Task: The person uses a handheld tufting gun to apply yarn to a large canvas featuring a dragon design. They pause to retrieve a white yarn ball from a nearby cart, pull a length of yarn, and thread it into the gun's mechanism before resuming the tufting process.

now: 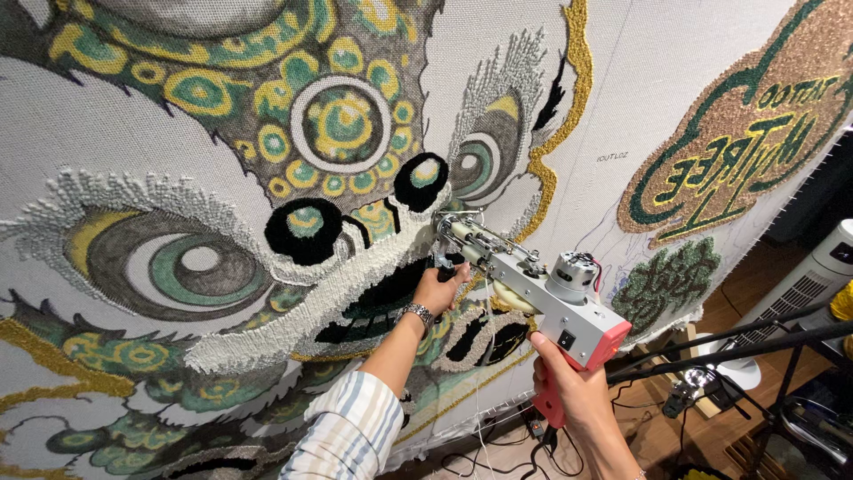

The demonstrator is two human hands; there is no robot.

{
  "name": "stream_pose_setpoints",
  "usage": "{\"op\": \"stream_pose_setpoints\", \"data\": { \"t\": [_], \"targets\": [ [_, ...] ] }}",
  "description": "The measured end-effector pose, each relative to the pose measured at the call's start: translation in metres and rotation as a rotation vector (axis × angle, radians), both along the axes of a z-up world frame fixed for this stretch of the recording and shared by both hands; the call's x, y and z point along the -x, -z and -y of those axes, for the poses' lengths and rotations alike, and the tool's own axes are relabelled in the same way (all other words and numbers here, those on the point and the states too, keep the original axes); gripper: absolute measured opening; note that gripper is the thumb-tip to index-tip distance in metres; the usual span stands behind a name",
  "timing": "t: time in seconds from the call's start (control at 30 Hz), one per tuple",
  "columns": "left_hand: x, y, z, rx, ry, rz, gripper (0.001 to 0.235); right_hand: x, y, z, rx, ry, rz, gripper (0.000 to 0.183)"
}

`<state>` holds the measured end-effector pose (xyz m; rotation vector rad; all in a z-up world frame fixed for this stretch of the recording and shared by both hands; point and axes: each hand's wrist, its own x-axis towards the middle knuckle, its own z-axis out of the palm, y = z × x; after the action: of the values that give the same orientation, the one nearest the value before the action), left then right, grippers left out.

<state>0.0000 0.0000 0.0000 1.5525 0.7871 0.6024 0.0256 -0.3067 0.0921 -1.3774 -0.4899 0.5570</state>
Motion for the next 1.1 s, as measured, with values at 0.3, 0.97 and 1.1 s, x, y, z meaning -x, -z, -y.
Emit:
{"op": "stream_pose_setpoints", "data": {
  "t": [0.3,0.97,1.1],
  "targets": [
    [-0.01,-0.004,0.032,-0.006,0.128,0.216,0.061,-0.009,-0.017,0.025,-0.008,0.053,-0.156,0.028],
    [-0.01,-0.016,0.089,-0.099,0.269,0.152,0.032,-0.052,0.011,0.095,-0.176,-0.028,-0.207,0.042],
    [-0.001,-0.016,0.09,0.055,0.352,0.193,0.026,-0.041,0.006,0.093,-0.05,-0.012,-0.208,0.045]
  ]
}}
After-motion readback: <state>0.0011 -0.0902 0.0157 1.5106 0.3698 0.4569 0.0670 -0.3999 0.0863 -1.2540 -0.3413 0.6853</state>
